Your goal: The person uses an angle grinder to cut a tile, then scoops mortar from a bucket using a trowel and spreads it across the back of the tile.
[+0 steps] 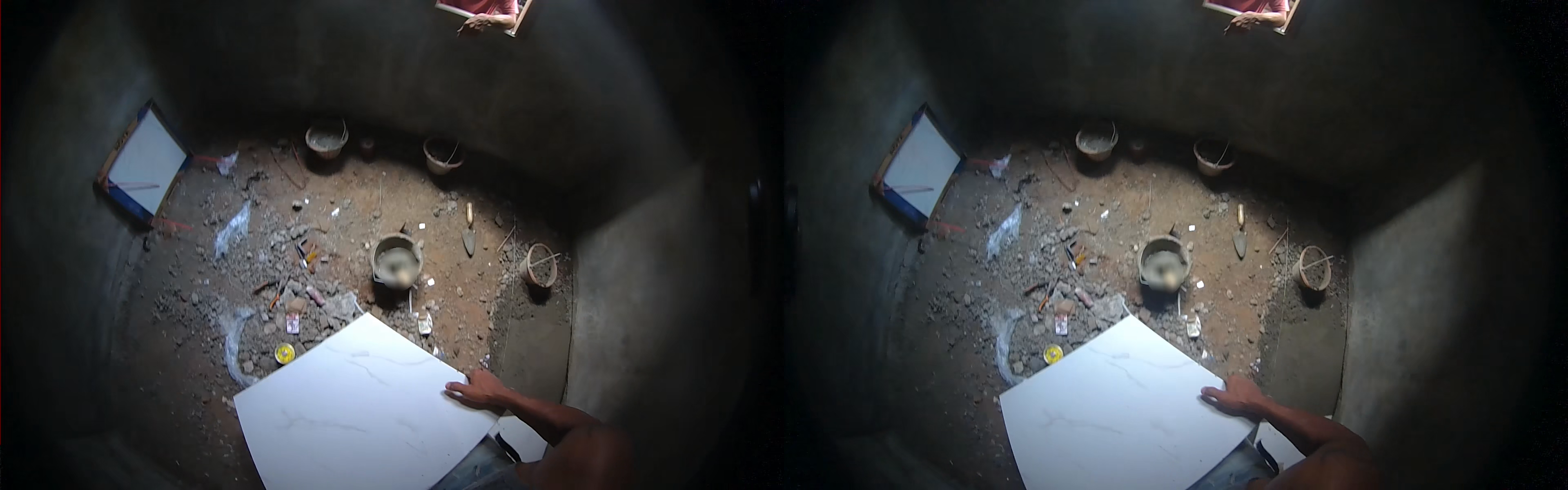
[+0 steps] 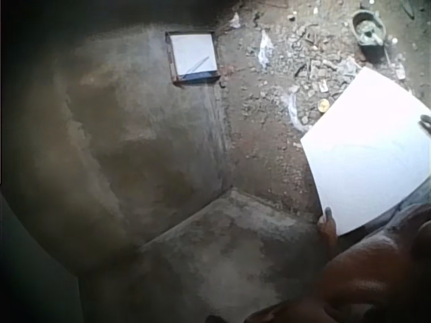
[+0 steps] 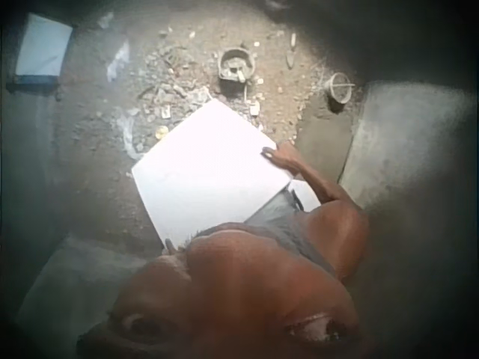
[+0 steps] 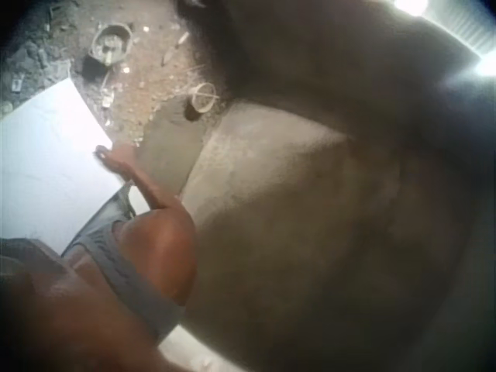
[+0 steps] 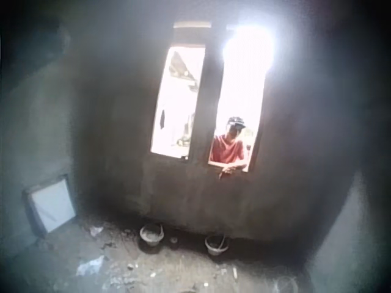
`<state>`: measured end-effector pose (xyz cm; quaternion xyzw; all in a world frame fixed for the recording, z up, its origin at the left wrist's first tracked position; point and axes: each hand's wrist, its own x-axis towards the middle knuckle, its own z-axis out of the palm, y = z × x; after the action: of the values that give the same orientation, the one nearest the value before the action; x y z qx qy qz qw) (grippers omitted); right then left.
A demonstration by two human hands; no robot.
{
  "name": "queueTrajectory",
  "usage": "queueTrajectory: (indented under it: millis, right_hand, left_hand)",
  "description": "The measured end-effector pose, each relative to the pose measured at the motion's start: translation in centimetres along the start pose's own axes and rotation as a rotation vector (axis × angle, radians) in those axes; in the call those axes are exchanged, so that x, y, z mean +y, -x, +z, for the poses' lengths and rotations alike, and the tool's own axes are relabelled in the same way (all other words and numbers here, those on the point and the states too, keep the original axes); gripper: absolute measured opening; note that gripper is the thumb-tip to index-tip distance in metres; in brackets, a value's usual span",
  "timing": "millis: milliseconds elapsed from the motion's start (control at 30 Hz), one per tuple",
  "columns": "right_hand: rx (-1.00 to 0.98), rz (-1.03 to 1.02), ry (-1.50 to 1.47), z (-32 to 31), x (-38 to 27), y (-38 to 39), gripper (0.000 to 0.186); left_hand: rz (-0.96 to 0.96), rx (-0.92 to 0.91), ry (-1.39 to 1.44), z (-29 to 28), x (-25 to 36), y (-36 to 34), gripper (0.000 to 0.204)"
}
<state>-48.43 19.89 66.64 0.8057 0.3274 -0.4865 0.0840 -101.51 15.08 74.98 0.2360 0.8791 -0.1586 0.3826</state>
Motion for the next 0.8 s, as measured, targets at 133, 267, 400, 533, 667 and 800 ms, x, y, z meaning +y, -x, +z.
queueTrajectory:
  millis: [133, 267, 400, 533, 667, 800]
  right_hand:
    - [0.041, -0.047, 0.038, 6.8, -4.9, 1.0, 0.079]
    - [0.133, -0.010, 0.034, 18.0, -12.0, 1.7, 0.058]
    - [0.125, 0.003, -0.092, 31.9, -20.6, 3.3, 0.045]
    - [0.201, 0.041, -0.295, 45.6, -28.2, 2.3, 0.042]
    - [0.289, 0.182, -0.603, 57.2, -33.1, -2.0, 0.038]
    - [0.296, 0.200, -0.805, 67.3, -35.2, -6.4, 0.034]
  left_hand:
    - [-0.013, -0.038, 0.120, -2.7, -7.5, -8.1, 0.085]
    - [0.360, 0.132, 0.367, -6.9, -12.1, -22.3, 0.054]
    - [0.449, 0.257, 0.206, -14.6, -12.6, -39.2, 0.054]
    - [0.400, 0.151, 0.141, -20.8, -11.0, -54.1, 0.058]
    - [0.462, 0.208, 0.160, -24.0, -8.1, -65.6, 0.063]
    - [0.606, 0.294, 0.103, -25.8, -5.5, -74.7, 0.059]
